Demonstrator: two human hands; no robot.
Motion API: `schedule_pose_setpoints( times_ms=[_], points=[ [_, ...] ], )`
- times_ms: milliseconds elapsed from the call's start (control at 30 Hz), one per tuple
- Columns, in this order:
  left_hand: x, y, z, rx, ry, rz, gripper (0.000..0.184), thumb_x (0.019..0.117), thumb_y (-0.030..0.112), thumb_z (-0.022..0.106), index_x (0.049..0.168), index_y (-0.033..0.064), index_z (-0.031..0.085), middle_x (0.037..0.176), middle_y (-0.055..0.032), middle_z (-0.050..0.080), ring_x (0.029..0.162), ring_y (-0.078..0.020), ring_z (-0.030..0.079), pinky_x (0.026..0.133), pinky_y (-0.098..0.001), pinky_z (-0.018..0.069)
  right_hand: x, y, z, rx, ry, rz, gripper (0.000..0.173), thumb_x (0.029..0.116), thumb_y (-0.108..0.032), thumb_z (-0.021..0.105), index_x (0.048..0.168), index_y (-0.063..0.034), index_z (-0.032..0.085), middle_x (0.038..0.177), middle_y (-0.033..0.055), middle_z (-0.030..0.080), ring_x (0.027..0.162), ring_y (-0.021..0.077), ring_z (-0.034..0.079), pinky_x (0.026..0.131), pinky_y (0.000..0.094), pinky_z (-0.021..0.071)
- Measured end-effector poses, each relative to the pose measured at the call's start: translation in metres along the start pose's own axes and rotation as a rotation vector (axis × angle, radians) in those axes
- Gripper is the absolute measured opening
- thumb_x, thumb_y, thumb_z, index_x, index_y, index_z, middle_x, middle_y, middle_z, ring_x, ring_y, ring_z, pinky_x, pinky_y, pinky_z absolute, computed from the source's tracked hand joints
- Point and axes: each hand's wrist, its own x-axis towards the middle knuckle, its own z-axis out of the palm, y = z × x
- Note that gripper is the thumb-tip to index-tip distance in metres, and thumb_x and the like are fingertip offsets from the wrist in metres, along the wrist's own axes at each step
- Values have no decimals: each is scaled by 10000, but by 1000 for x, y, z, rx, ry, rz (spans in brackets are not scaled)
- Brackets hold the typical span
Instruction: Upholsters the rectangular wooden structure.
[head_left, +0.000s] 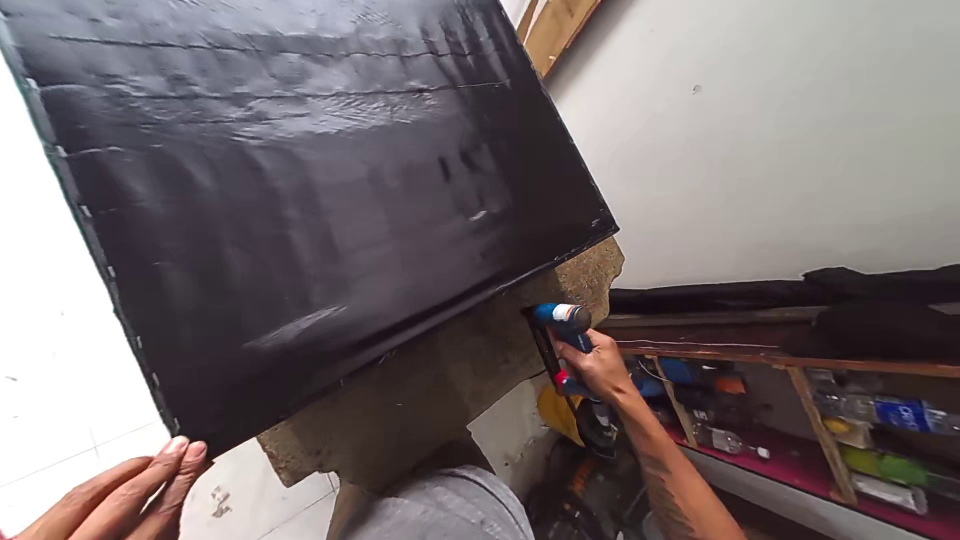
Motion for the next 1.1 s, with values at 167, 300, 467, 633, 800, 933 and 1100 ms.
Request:
schedule_pose_setpoints(
  times_ms=[167, 300, 467, 633, 800, 933, 1100],
  points=[
    [-3, 0, 3, -15, 14, -23, 192, 976, 43, 671, 1145, 0, 751, 1077, -181, 741, 968, -321, 701, 856, -389, 550, 6, -79, -64, 92, 55, -98, 259, 917, -265, 700, 1099, -82, 681, 797, 28, 718, 572, 159, 672, 525, 362, 602],
    [-3, 2, 3, -9, 16, -37, 191, 975, 47, 673, 1142, 4, 753, 1077, -186, 741, 980, -333, 702, 852, -399, 552, 43, -94, -70, -21, 31, -113, 244, 937, -309, 689, 1077, -110, 682, 742, 18, 685, 520, 136, 634, 494, 338, 576],
    [-2, 4, 2, 16, 37, -40, 189, 973, 59, 679, 1138, 11, 758, 1073, -171, 746, 972, -322, 702, 850, -390, 547, 48, -91, -62, -17, -3, -32, 231, 934, -290, 683, 1073, -105, 678, 726, 24, 679, 486, 139, 613, 469, 332, 562],
    [-5, 0, 6, -2, 56, -26, 186, 963, 47, 687, 1132, 11, 757, 1084, -171, 741, 973, -313, 699, 854, -377, 546, 41, -97, -63, 26, -22, -2, 224, 930, -274, 684, 1066, -96, 674, 729, 26, 682, 478, 144, 610, 456, 326, 559],
    [-8, -4, 6, -25, 31, -5, 201, 960, 17, 674, 1145, 4, 750, 1116, -182, 732, 972, -314, 694, 849, -372, 547, 30, -115, -39, 45, -98, -58, 201, 927, -258, 690, 1055, -104, 678, 722, 18, 683, 493, 144, 625, 472, 327, 573],
    [-11, -8, 9, -40, 47, -10, 211, 973, 32, 663, 1166, 10, 746, 1126, -178, 731, 976, -310, 692, 833, -378, 547, 18, -131, -25, 33, -151, -98, 195, 925, -270, 691, 1041, -114, 680, 694, 24, 675, 489, 164, 631, 471, 350, 580],
    [-15, -12, 17, -91, 132, 17, 230, 982, 26, 624, 1184, -6, 729, 1109, -192, 730, 971, -323, 695, 821, -385, 559, 0, -145, 6, -23, -223, -169, 203, 942, -291, 677, 1083, -145, 690, 738, -14, 687, 532, 128, 643, 502, 327, 586]
  ],
)
